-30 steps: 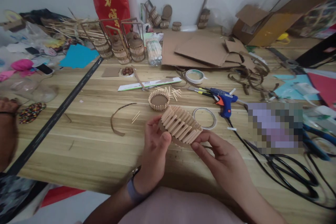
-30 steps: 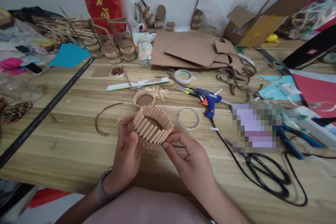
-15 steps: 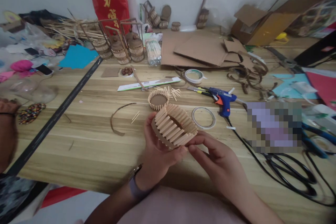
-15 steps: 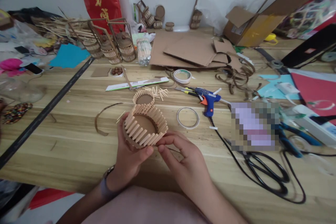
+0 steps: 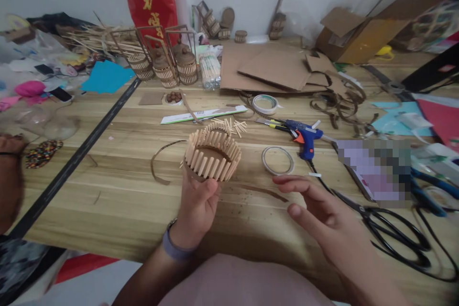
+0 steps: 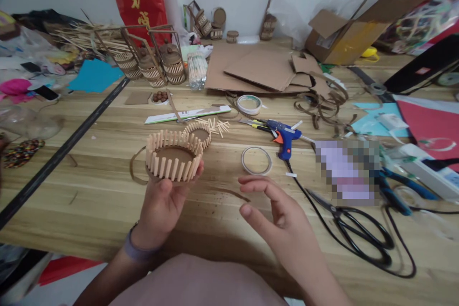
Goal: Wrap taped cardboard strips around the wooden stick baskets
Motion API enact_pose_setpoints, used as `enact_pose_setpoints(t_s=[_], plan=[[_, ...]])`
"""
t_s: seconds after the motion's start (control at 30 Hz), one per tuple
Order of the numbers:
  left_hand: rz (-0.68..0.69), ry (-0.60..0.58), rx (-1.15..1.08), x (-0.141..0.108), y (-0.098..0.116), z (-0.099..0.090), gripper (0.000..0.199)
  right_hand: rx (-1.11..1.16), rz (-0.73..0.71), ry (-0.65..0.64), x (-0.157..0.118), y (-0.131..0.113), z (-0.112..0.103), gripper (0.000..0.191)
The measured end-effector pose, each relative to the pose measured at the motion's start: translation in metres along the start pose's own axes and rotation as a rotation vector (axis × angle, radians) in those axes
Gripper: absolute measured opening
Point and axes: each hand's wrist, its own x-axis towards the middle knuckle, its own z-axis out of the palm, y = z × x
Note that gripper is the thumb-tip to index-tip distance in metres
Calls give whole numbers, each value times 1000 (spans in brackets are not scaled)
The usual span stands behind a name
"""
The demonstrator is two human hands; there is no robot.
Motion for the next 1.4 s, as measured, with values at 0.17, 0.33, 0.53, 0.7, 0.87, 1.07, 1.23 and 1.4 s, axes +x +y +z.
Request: enact_pose_setpoints(t_s=[0.17,0.33,0.53,0.7,0.87,1.07,1.23,1.4], plan=[[-32,-48,-40,-2,-1,-3,58,-85,-72,86,-4,2,3,18],[-91,-58,-91,-2,1,-3,63,-130,-139,80,-5,6,3,12],[-115,-93,-170,-3,4,3,49,-196,-233,99,-5,5,4,9],[-197,-172,-255,-3,1,0,43,-272,-293,140,-4,5,6,5],[-257,-212,-291,-4,-4,-6,49,-191,-229,12,1,2,5,8],[-293,-184,-336,-8,-9,-11,54,-108,-89,-15,7,-1,2,19],[-222,-138,-368,-7,-10,-11,44,-126,7,-48,6,-6,-5,27],[-138,-14,-332,-2,-12,-13,42,-107,53,-136,-1,-18,-12,30]])
